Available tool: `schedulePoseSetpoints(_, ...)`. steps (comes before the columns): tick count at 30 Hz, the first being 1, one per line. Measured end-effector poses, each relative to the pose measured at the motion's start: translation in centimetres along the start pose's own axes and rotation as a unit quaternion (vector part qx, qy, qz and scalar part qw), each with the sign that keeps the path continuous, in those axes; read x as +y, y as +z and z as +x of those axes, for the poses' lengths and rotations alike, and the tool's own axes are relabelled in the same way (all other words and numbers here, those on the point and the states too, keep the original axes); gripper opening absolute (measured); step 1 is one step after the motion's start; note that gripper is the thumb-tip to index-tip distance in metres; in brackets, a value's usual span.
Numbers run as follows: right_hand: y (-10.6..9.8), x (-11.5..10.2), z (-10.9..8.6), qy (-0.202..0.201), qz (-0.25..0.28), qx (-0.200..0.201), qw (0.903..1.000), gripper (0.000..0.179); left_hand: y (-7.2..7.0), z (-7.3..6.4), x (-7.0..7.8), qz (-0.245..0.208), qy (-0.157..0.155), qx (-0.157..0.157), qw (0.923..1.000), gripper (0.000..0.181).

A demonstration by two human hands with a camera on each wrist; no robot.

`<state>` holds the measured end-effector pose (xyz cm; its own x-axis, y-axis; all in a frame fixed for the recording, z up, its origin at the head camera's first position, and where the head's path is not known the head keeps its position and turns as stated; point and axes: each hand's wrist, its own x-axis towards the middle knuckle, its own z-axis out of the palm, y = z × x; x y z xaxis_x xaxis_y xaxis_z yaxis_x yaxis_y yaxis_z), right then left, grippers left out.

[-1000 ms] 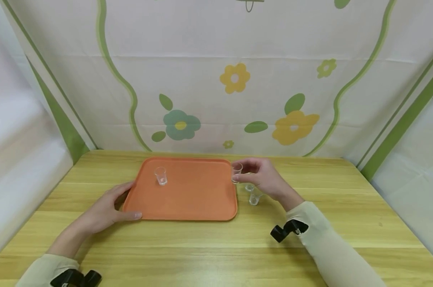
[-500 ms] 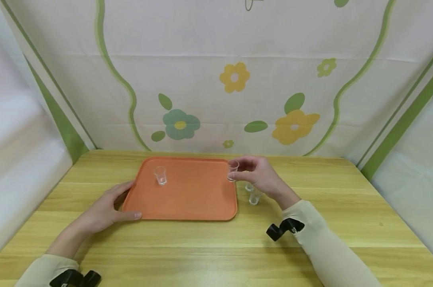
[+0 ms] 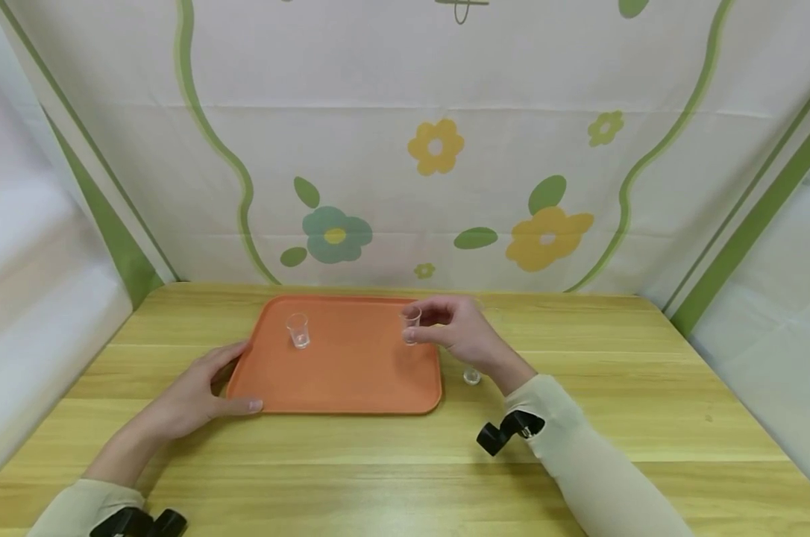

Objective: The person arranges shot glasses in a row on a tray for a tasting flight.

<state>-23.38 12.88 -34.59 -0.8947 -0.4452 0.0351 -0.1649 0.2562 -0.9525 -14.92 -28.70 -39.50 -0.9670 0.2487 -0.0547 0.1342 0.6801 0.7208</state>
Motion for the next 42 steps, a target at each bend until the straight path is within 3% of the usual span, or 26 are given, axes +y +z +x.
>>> schedulePoseSetpoints(15,3.3,-0.8,1.2,-0.005,0.028,-0.011,0.9995,0.037,0.1,-0.1,0.0,0.003,-0.002,0.0,1.0,0.104)
schedulePoseSetpoints(30,6.3,-1.0,2.1,-0.007,0.024,0.018,0.9995,0.034,0.1,-0.1,-0.1,0.004,0.001,-0.001,1.0,0.104)
schedulePoseSetpoints(42,7.7,-1.0,2.7,0.027,-0.035,0.055,0.9975,0.028,0.0,0.0,-0.2,-0.004,0.009,-0.001,1.0,0.104)
